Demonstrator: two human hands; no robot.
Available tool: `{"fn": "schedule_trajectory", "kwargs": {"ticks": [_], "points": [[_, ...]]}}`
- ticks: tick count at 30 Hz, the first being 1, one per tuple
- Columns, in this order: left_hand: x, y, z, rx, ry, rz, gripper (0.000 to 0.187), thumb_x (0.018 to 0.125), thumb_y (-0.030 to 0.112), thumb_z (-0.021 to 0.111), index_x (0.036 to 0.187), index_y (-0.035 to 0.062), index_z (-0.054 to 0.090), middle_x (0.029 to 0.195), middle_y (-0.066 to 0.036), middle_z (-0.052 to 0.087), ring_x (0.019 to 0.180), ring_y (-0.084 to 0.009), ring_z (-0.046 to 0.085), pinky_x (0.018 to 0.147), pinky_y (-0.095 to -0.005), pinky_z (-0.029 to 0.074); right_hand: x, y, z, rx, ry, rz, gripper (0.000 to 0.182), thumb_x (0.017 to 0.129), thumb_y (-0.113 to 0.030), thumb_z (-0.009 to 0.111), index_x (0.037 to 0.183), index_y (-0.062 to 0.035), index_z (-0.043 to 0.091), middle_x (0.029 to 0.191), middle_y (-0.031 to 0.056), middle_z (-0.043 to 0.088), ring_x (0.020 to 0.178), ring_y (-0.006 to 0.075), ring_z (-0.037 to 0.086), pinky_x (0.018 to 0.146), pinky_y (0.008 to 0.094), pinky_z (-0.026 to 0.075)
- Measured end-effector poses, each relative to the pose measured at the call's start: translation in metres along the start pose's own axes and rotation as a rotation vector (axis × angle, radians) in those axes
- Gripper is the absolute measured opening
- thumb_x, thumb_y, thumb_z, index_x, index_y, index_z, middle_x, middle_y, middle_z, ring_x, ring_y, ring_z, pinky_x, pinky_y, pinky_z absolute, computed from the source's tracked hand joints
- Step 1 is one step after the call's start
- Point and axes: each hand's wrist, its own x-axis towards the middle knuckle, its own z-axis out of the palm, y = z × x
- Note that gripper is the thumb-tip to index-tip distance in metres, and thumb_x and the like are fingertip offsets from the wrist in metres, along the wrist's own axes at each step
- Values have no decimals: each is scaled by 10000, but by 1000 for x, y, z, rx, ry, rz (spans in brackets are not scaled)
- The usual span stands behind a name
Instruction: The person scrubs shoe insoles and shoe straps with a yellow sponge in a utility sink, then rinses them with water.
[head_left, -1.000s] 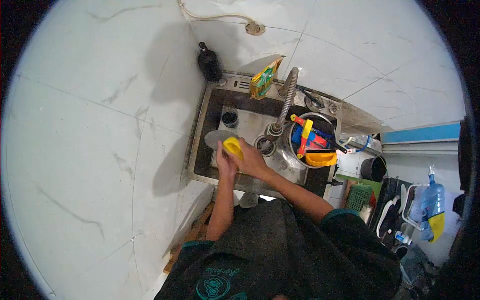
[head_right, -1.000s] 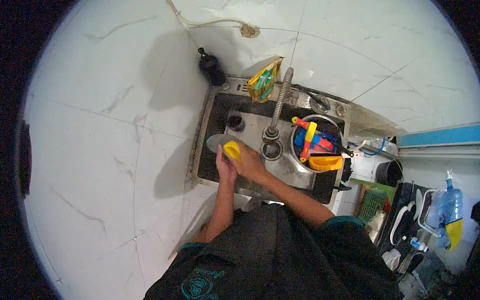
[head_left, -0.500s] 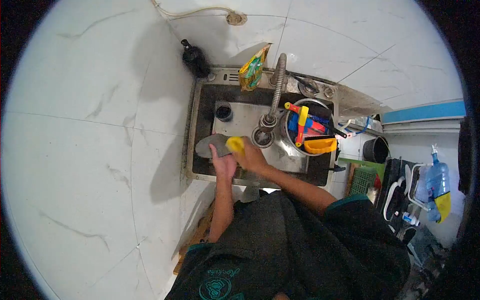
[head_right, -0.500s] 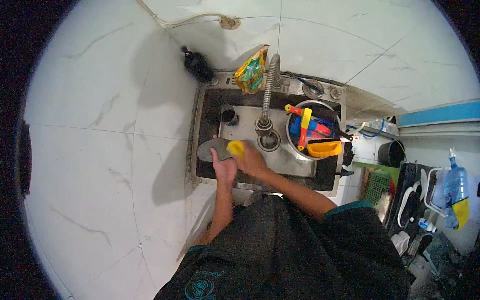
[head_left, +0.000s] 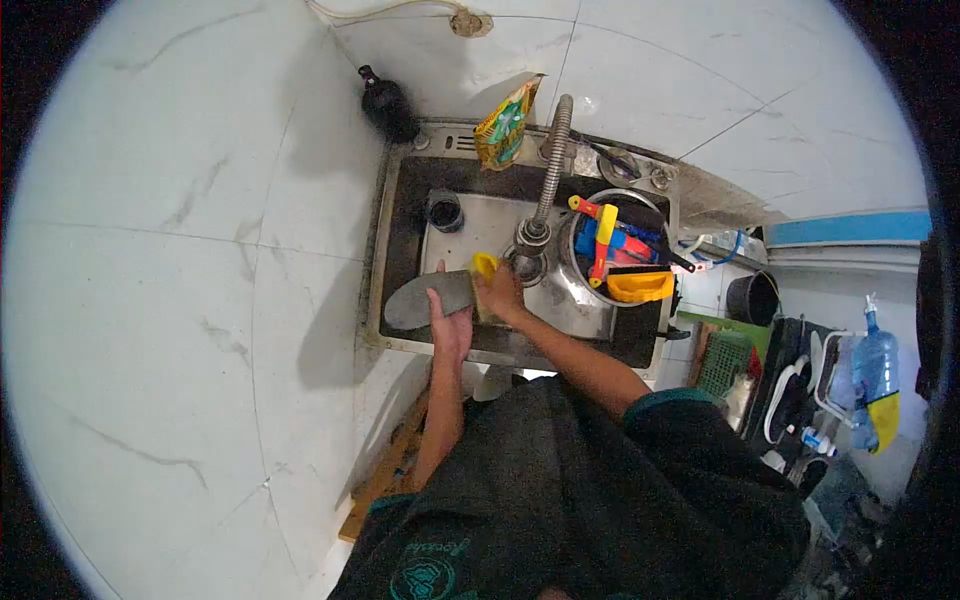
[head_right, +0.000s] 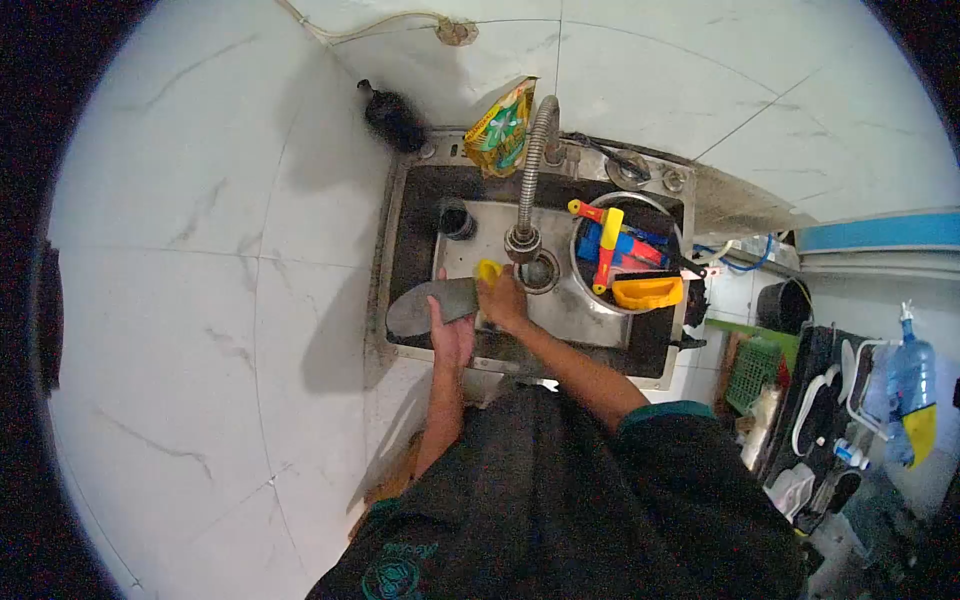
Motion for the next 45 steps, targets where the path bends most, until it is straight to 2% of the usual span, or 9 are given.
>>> {"fn": "schedule_trajectory", "kwargs": {"ticks": [10, 13, 17, 22, 25, 33, 36, 38, 45], "points": [[-12, 14, 9, -154, 9, -21, 595, 960, 523, 344, 1466, 225, 250, 1406, -66, 388, 1245, -271, 410, 1047, -427, 319, -19, 21, 6, 99, -12, 68, 565, 833, -453, 595, 1077, 51, 521, 956, 262, 635, 901, 403, 634, 782, 459, 494], [-9, -7, 0, -97, -22, -49, 598, 958, 522, 347, 1469, 232, 237, 1410, -77, 380, 1254, -285, 402, 1056, -439, 310, 12, 40, 12, 44, 0, 297, 552, 810, -444, 615, 1077, 32, 531, 970, 261, 623, 936, 433, 606, 815, 491, 481], [4, 14, 8, -96, -50, -23, 589, 960, 512, 351, 1471, 248, 222, 1407, -95, 379, 1281, -297, 378, 1080, -448, 287, -41, 53, 22, 114, -213, 65, 565, 827, -463, 582, 1068, 46, 537, 986, 254, 623, 922, 410, 610, 802, 491, 476], [0, 15, 4, 206, -16, -26, 613, 954, 511, 387, 1473, 230, 222, 1436, -72, 349, 1298, -262, 361, 1092, -427, 268, -34, 28, -17, 345, 215, 83, 476, 829, -325, 636, 1110, 37, 509, 883, 237, 639, 826, 405, 635, 710, 460, 488], [4, 8, -14, 257, 14, 39, 583, 958, 444, 439, 1464, 233, 244, 1429, -77, 359, 1292, -261, 374, 1082, -430, 296, -61, -5, -45, 319, 200, 66, 415, 865, -292, 611, 1128, 4, 486, 850, 212, 650, 777, 339, 659, 691, 430, 501], [5, 30, 16, 352, -17, 111, 591, 929, 286, 566, 1444, 247, 277, 1365, -89, 414, 1245, -260, 427, 1017, -427, 393, -83, -22, -67, 313, 241, -138, 446, 867, -284, 602, 1168, -3, 431, 901, 254, 616, 842, 420, 618, 724, 477, 474], [-3, 19, 35, 693, -7, 67, 612, 915, 252, 592, 1437, 210, 276, 1336, -89, 439, 1207, -267, 460, 983, -397, 427, -73, -22, -64, 282, 202, -285, 466, 857, -285, 608, 1174, 1, 420, 920, 263, 611, 862, 453, 601, 736, 501, 469], [9, 1, 8, 537, 91, -236, 642, 902, 213, 609, 1441, 191, 261, 1330, -88, 443, 1190, -264, 473, 973, -385, 437, -53, -23, -58, 209, 228, -327, 463, 853, -275, 613, 1165, 12, 425, 934, 266, 608, 872, 451, 601, 738, 496, 474], [22, -4, 5, 967, -220, -526, 553, 921, 155, 551, 1410, 120, 295, 1306, -73, 472, 1157, -213, 501, 892, -369, 485, -48, -3, -80, 117, 64, -272, 523, 850, -287, 615, 1199, 38, 402, 981, 280, 598, 917, 452, 590, 764, 499, 478]]}}
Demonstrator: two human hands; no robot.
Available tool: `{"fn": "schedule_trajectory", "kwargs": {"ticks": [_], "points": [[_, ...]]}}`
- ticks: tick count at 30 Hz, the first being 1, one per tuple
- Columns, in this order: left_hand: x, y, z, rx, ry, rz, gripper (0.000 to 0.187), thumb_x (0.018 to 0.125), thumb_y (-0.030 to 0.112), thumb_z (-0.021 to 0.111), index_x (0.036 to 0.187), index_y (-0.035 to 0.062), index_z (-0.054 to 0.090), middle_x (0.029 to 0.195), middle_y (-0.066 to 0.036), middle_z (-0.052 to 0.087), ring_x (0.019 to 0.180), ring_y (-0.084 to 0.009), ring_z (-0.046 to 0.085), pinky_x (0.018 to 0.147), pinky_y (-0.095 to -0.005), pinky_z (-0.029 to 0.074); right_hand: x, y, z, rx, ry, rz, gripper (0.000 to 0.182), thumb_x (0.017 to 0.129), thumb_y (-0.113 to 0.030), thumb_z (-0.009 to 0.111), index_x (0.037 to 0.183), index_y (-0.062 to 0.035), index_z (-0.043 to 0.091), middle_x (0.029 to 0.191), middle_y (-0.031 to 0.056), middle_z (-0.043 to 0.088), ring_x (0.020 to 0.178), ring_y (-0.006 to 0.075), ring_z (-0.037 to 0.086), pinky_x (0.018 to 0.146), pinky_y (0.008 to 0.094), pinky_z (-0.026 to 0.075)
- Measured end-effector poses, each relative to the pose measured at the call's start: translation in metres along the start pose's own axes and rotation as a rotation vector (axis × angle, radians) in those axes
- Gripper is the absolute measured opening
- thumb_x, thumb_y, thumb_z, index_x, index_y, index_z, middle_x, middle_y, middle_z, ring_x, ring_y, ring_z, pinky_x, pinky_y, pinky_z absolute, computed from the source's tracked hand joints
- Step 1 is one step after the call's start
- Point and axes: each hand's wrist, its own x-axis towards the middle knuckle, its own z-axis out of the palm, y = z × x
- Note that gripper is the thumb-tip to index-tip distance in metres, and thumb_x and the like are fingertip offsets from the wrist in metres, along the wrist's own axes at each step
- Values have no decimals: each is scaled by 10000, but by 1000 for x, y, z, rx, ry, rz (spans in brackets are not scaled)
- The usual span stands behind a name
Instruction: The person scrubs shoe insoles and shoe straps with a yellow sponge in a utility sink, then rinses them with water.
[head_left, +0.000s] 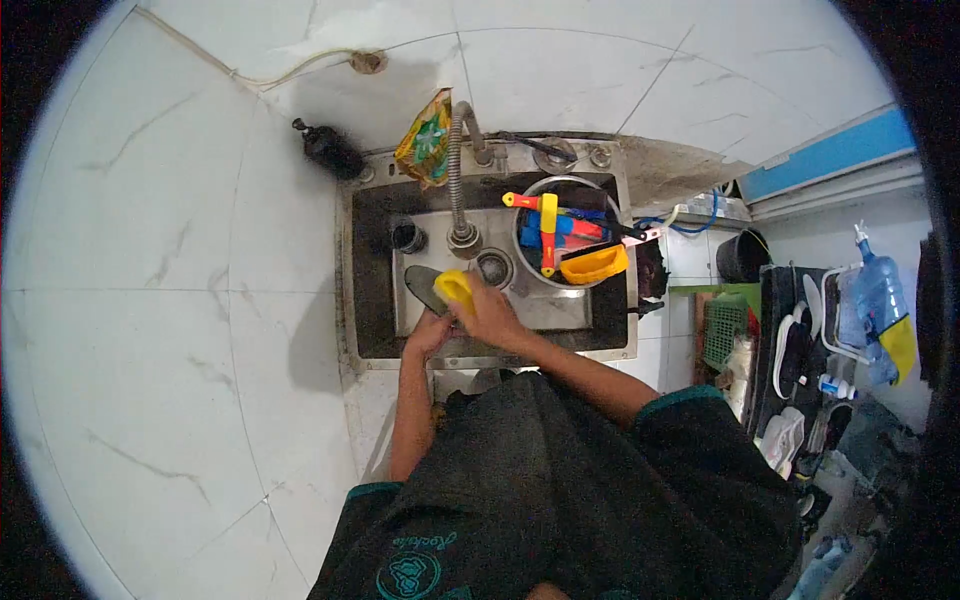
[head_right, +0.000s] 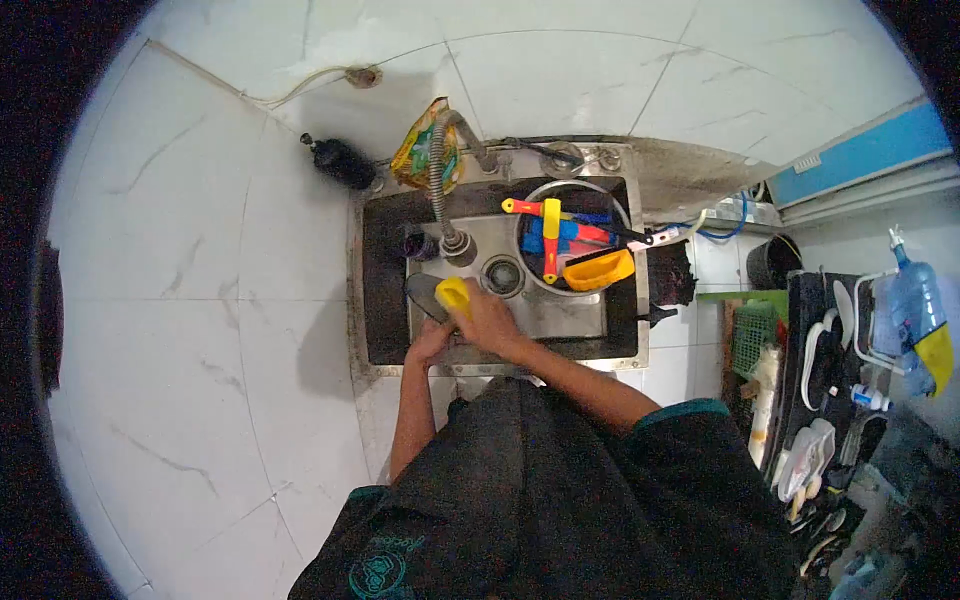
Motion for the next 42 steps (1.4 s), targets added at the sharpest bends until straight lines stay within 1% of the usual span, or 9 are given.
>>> {"fn": "schedule_trajectory", "kwargs": {"ticks": [2, 6, 15, 22, 27, 29, 35, 38, 42], "points": [[3, 4, 13, 148, -30, -162, 525, 919, 135, 531, 1396, 97, 315, 1279, -70, 506, 1152, -213, 505, 867, -369, 495, -4, 6, -8, -13, 23, -55, 522, 850, -293, 612, 1209, 23, 403, 958, 277, 604, 890, 466, 589, 747, 507, 478], [39, -19, 7, 234, -201, 99, 501, 920, 211, 547, 1365, 71, 364, 1282, -74, 510, 1167, -215, 494, 957, -354, 427, -25, 16, -24, -116, -51, -103, 496, 845, -313, 609, 1196, -9, 433, 932, 266, 615, 864, 454, 600, 734, 519, 476], [78, 4, 55, -488, 46, 54, 571, 905, 393, 578, 1330, 58, 394, 1264, -115, 508, 1150, -250, 506, 954, -420, 433, -1, 11, -176, -301, 192, 28, 522, 790, -355, 676, 1134, -34, 449, 876, 267, 627, 828, 419, 625, 720, 505, 497], [84, -3, 65, -538, 124, 134, 512, 859, 242, 671, 1266, 43, 432, 1223, -102, 529, 1125, -254, 521, 963, -427, 416, 27, 32, -174, -475, 269, 142, 579, 774, -245, 691, 1191, 0, 373, 895, 276, 619, 833, 435, 617, 708, 508, 500], [101, -6, 48, -452, 155, 373, 400, 859, 168, 666, 1197, 45, 491, 1141, -97, 575, 1061, -263, 561, 872, -451, 488, -5, 10, -130, -519, 603, -351, 477, 789, -98, 647, 1215, -14, 450, 1031, 202, 580, 971, 372, 553, 843, 411, 456], [88, 9, 47, -601, 119, 292, 376, 861, 182, 663, 1178, 56, 505, 1113, -90, 583, 1012, -273, 580, 822, -466, 511, -26, 9, -98, -116, 149, -270, 453, 787, -151, 644, 1181, -3, 476, 1079, 220, 543, 1036, 397, 513, 884, 435, 425], [93, 27, 34, -878, 64, 189, 298, 923, 239, 553, 1144, 42, 518, 1028, -104, 604, 941, -297, 601, 789, -497, 522, -24, 87, 1, -124, 376, -41, 455, 834, -324, 635, 1137, 4, 545, 1014, 182, 633, 939, 321, 617, 820, 412, 476], [86, 35, 39, -732, 252, 143, 260, 954, 226, 484, 1130, 40, 531, 1024, -102, 604, 950, -290, 599, 815, -488, 514, 0, 112, -3, 368, -244, 397, 380, 890, -285, 606, 1123, 8, 542, 859, 122, 647, 766, 221, 644, 706, 378, 521], [100, 30, 20, -715, 46, 272, 247, 944, 209, 511, 1145, 68, 527, 1082, -77, 578, 984, -276, 584, 871, -470, 490, -12, 113, -16, 709, -384, 424, 345, 922, -275, 568, 1129, -1, 528, 833, 106, 642, 700, 166, 634, 617, 314, 541]]}}
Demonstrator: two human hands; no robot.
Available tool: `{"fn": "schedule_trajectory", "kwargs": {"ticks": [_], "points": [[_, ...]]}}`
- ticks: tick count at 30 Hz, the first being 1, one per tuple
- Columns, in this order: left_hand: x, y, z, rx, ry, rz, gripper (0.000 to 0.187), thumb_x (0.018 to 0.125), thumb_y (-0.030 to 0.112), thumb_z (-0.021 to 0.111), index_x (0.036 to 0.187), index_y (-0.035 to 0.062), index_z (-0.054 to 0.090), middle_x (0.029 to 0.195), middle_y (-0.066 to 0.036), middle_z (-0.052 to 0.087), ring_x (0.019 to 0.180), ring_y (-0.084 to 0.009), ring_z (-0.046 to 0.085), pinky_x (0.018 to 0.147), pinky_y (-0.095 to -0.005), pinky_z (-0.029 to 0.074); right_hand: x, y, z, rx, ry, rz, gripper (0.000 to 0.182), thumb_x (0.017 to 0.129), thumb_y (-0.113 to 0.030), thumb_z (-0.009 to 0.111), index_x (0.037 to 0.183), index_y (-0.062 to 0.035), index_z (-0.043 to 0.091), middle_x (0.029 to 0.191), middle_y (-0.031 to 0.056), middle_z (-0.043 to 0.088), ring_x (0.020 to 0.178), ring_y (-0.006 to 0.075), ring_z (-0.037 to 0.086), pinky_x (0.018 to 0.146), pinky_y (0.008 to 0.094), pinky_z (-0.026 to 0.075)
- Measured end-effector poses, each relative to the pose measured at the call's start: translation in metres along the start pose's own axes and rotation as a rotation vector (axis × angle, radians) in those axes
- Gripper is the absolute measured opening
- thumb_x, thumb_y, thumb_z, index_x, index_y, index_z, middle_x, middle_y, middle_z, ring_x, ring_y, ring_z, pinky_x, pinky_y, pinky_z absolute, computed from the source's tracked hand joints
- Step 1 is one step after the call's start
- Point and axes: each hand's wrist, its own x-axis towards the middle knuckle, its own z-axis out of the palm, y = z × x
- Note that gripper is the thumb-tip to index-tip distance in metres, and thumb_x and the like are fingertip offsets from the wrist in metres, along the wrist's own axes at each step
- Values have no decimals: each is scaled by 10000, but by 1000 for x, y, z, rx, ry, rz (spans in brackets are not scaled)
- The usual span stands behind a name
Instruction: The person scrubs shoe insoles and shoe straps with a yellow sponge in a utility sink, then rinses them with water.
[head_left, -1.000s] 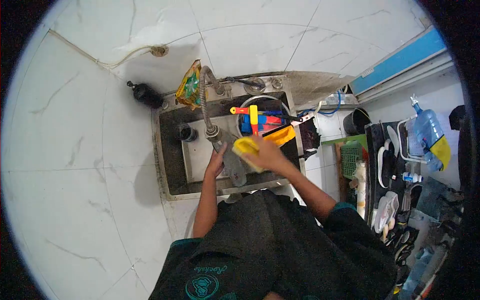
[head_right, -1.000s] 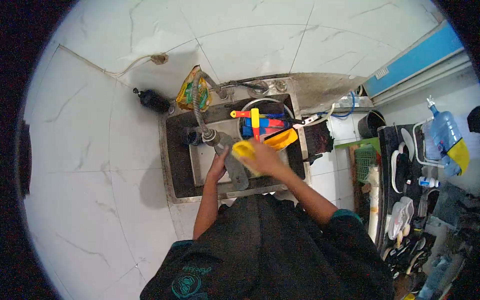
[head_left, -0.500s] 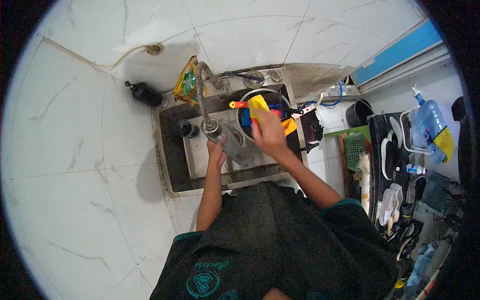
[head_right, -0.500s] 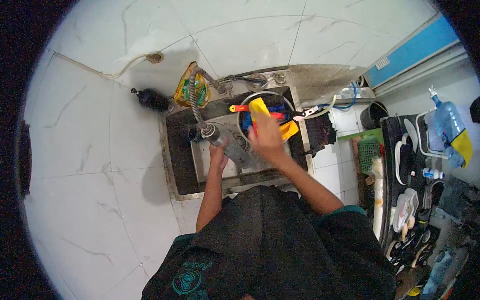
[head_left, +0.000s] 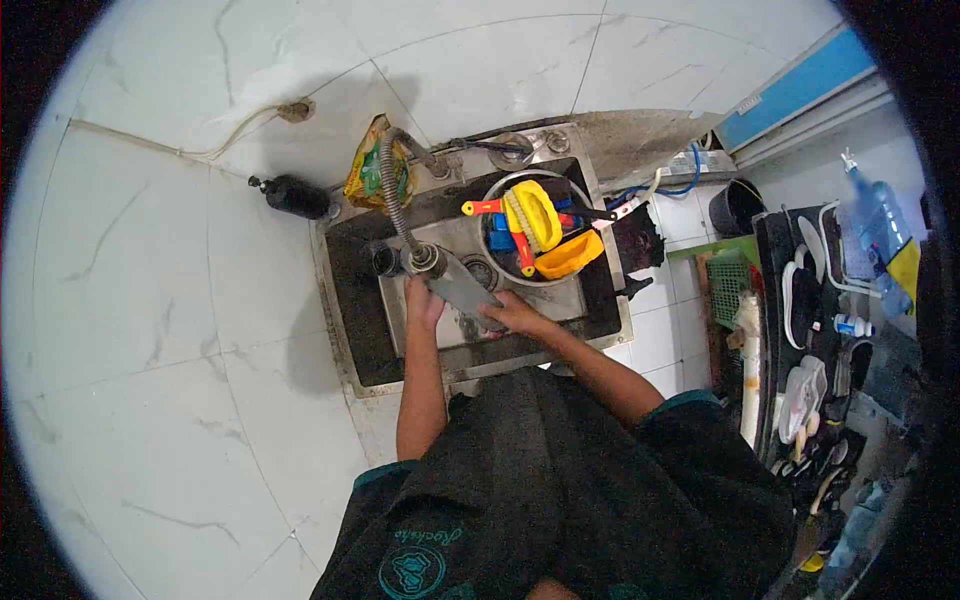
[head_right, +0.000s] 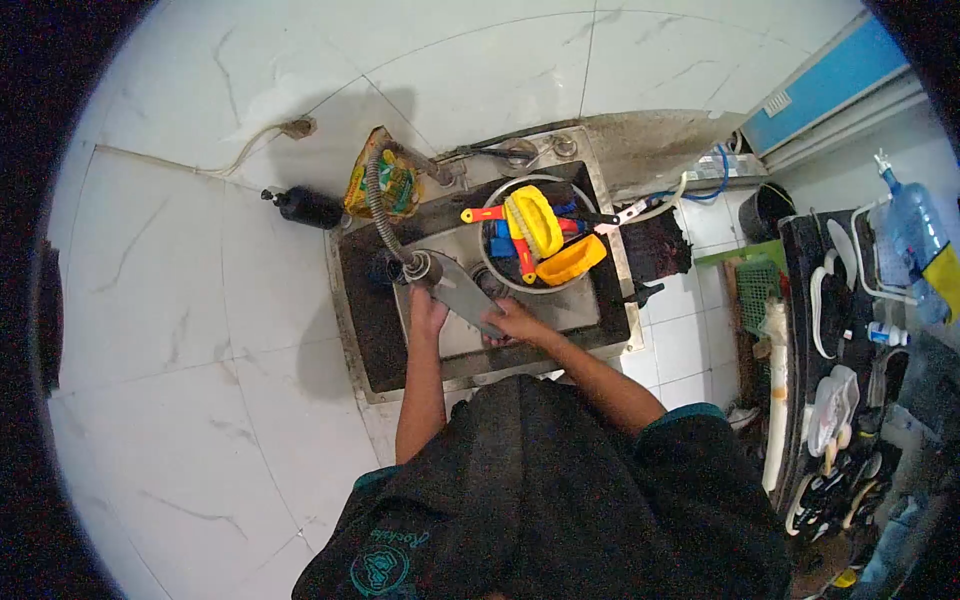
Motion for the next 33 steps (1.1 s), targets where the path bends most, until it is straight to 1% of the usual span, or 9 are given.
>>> {"fn": "schedule_trajectory", "kwargs": {"ticks": [6, 8, 9, 15, 18, 21, 24, 30, 33], "points": [[7, -36, -10, -44, 60, -190, 349, 945, 298, 530, 1182, 42, 536, 1105, -89, 609, 1012, -269, 571, 913, -429, 448, 1, -17, -4, 539, -204, 225, 329, 918, -297, 577, 1074, -12, 521, 814, 110, 634, 649, 215, 629, 541, 336, 538], [11, -31, -13, -92, 21, -231, 345, 954, 301, 515, 1175, 37, 530, 1101, -95, 606, 1018, -278, 568, 919, -435, 444, 15, 0, -2, 435, -144, 159, 342, 919, -327, 570, 1053, -18, 514, 774, 110, 624, 646, 224, 635, 543, 363, 545], [10, -25, -7, -45, -85, -239, 421, 881, 430, 580, 1201, 163, 524, 1188, -83, 566, 1028, -290, 567, 892, -469, 469, 17, 1, 1, 382, -115, 129, 349, 919, -342, 567, 1042, -20, 511, 754, 109, 619, 644, 229, 637, 544, 376, 549], [18, -35, 9, -112, 80, -20, 316, 913, 382, 535, 1132, 154, 549, 1012, -73, 619, 863, -264, 594, 761, -430, 507, 24, -2, 18, 209, 103, 184, 444, 926, -455, 504, 955, -13, 544, 751, 99, 602, 594, 194, 593, 495, 330, 492], [34, -53, -19, -163, 163, -32, 222, 930, 260, 494, 1117, 150, 541, 837, -42, 576, 643, -224, 531, 592, -360, 471, 34, 2, 28, -224, 428, 275, 527, 926, -476, 454, 969, 38, 562, 780, 152, 637, 634, 279, 630, 583, 408, 515], [31, -58, -19, -278, 275, -49, 101, 930, 219, 460, 965, 144, 518, 691, -25, 506, 499, -194, 442, 476, -330, 395, 45, 22, 33, -635, 668, 51, 571, 919, -455, 427, 973, 92, 582, 845, 246, 647, 754, 410, 640, 721, 476, 503], [29, -59, 1, -13, 556, 24, 185, 917, 247, 440, 767, 138, 442, 628, -33, 486, 483, -183, 429, 435, -335, 334, 51, 23, 26, -540, 484, 154, 554, 918, -410, 423, 967, 114, 595, 888, 310, 623, 878, 473, 607, 791, 509, 476], [57, -79, -69, 72, 587, -46, 221, 936, 237, 410, 937, 74, 558, 751, -55, 572, 615, -213, 523, 549, -371, 437, 57, 30, 30, -698, 572, 104, 524, 859, -442, 503, 1038, 41, 603, 985, 265, 633, 936, 406, 619, 824, 483, 485], [39, -59, -49, -39, 464, 13, 304, 959, 284, 400, 1030, 44, 572, 852, -67, 616, 720, -232, 587, 630, -401, 495, 69, 49, 32, -409, 630, 85, 678, 847, -565, 508, 1102, 59, 581, 962, 226, 643, 918, 342, 626, 807, 477, 480]]}}
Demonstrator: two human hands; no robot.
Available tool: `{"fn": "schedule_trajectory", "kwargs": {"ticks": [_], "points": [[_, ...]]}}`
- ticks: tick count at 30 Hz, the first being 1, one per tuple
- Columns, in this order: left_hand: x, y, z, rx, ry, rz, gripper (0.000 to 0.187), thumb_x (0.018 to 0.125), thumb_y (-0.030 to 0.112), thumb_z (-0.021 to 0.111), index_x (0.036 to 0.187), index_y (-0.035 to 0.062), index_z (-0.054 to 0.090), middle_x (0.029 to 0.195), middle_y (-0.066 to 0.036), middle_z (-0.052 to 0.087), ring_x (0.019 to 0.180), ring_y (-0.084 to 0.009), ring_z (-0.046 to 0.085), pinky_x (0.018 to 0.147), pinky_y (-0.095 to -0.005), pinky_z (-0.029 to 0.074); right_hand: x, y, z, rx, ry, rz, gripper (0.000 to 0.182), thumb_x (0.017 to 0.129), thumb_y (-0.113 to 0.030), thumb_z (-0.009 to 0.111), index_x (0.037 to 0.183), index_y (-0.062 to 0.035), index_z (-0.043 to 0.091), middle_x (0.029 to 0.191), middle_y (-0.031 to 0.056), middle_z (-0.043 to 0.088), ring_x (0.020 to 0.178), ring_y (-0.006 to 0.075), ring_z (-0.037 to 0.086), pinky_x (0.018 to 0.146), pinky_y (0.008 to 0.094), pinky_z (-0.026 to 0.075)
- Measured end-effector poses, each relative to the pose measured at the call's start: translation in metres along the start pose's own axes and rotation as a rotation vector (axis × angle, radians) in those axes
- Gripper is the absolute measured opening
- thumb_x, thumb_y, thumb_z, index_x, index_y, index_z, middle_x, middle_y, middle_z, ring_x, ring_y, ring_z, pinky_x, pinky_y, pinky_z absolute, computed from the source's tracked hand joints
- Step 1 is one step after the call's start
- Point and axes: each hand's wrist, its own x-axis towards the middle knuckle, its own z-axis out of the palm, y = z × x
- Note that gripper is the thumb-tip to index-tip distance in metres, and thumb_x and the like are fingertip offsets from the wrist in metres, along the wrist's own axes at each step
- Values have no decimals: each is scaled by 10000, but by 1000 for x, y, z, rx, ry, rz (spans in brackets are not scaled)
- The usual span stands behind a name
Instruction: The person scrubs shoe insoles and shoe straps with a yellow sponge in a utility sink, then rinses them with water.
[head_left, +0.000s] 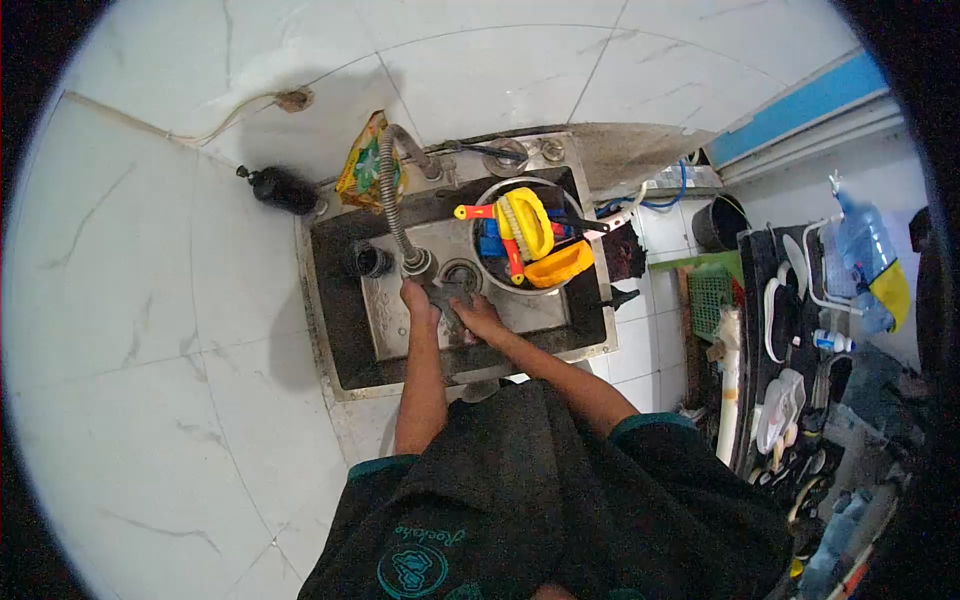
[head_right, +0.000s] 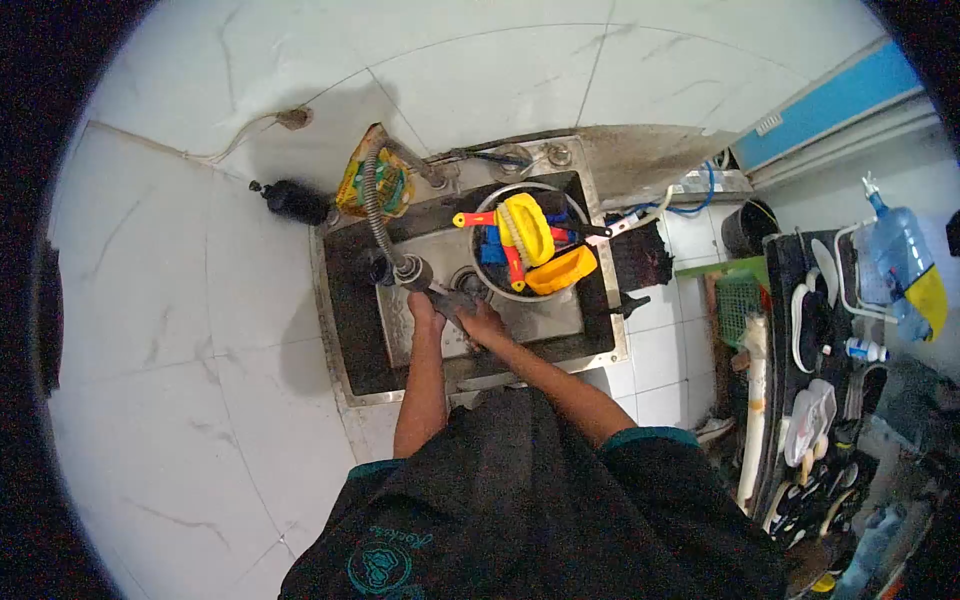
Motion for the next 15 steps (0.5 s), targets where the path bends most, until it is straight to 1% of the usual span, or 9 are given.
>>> {"fn": "schedule_trajectory", "kwargs": {"ticks": [3, 4, 7, 8, 10, 11, 13, 14, 15], "points": [[-44, 18, 8, 113, -244, 72, 407, 991, 345, 351, 1090, 33, 594, 1006, -57, 631, 810, -208, 601, 704, -380, 466, -20, -26, -15, 193, 1, -7, 746, 805, -637, 535, 1174, 12, 555, 973, 156, 641, 921, 270, 613, 773, 448, 489], [-45, 15, -2, 250, -198, 125, 450, 986, 391, 369, 1059, 20, 613, 1032, -90, 643, 878, -209, 614, 726, -370, 481, -28, -42, -25, 291, -54, 27, 752, 794, -650, 543, 1188, -9, 550, 973, 134, 638, 921, 250, 608, 759, 436, 493], [-92, 41, -4, 429, -296, 88, 481, 983, 405, 375, 1032, -1, 628, 1060, -118, 633, 925, -204, 600, 791, -349, 478, -24, -73, -39, 714, -466, 257, 691, 787, -650, 550, 1163, -70, 563, 956, 93, 631, 904, 224, 599, 714, 407, 501], [-89, 39, -16, 342, -386, 186, 416, 975, 342, 433, 1006, -19, 637, 1133, -151, 605, 1044, -234, 575, 897, -341, 444, -18, -73, -34, 813, -558, 289, 662, 789, -646, 551, 1149, -91, 572, 956, 83, 630, 896, 218, 600, 702, 399, 502], [-97, 43, -22, 658, -353, 397, 337, 954, 269, 491, 1088, -18, 604, 1211, -172, 564, 1143, -262, 525, 963, -355, 402, -13, -77, -31, 982, -780, 423, 553, 795, -598, 588, 1106, -141, 590, 966, 67, 631, 892, 211, 604, 696, 399, 508], [-100, 45, -24, 730, -358, 454, 334, 931, 225, 522, 1177, -2, 527, 1272, -184, 509, 1190, -285, 485, 991, -377, 378, -13, -79, -26, 923, -756, 385, 554, 788, -608, 594, 1067, -129, 592, 929, 82, 630, 833, 228, 609, 661, 406, 517], [-111, 53, -22, 871, -357, 574, 527, 885, 135, 585, 1355, 32, 371, 1393, -207, 399, 1284, -330, 406, 1048, -420, 328, -12, -80, -13, 805, -708, 308, 564, 776, -627, 606, 990, -106, 595, 854, 114, 628, 715, 263, 620, 590, 420, 534], [-113, 58, -20, 1035, -343, 711, 590, 878, 122, 581, 1394, 45, 304, 1404, -194, 381, 1262, -335, 426, 1050, -439, 326, -5, -70, 0, 770, -754, 231, 629, 766, -615, 620, 1092, -78, 596, 983, 136, 637, 856, 292, 626, 753, 411, 523], [-114, 60, -19, 1199, -324, 846, 657, 872, 109, 577, 1432, 58, 238, 1415, -182, 363, 1239, -340, 446, 1052, -457, 324, 1, -62, 15, 670, -577, 208, 664, 764, -605, 628, 1126, -50, 582, 1030, 149, 627, 910, 292, 614, 802, 399, 502]]}}
